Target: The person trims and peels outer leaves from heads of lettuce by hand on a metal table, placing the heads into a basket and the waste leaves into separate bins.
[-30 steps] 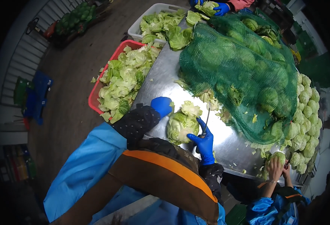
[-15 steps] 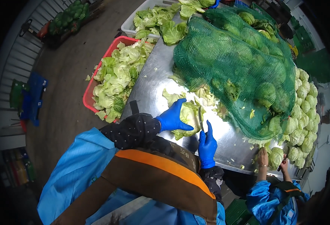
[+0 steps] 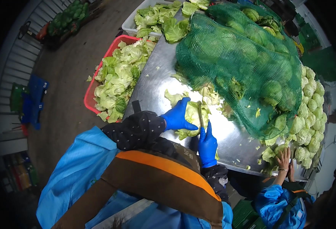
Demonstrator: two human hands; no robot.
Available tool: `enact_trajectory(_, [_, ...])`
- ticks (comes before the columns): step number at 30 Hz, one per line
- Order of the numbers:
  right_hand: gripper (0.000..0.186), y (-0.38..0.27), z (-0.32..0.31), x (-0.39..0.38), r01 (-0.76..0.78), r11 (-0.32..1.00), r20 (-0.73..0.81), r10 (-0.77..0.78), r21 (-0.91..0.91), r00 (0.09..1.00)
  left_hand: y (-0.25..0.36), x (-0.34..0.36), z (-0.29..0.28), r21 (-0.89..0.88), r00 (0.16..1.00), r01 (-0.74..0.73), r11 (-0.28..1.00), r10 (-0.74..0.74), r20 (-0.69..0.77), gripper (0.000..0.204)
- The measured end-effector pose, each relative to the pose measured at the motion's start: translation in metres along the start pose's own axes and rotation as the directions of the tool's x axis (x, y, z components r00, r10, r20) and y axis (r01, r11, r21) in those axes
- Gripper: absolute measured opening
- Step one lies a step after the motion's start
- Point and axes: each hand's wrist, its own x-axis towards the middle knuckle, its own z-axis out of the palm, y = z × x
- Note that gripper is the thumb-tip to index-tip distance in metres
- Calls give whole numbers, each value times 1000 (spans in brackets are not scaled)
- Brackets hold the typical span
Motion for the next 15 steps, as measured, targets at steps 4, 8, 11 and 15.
enact_trajectory(4, [47, 14, 21, 20, -148, 878, -73, 202, 454, 977, -1, 4, 11, 6, 999, 30, 1000, -30, -43, 119])
enact_trajectory(8, [48, 16, 18, 25, -75, 863, -135, 163, 500, 977, -3, 7, 12, 29, 995, -45, 999, 48, -89, 119])
enact_trajectory(11, [52, 3, -5, 23, -217, 939, 21, 219, 269, 975, 0, 4, 9, 18, 996, -32, 999, 33, -81, 116])
enact_trajectory(15, [48, -2, -28, 37, 62, 988, -172, -86, -139, 981, 14, -4, 16, 216, 995, -20, 976, 41, -94, 113])
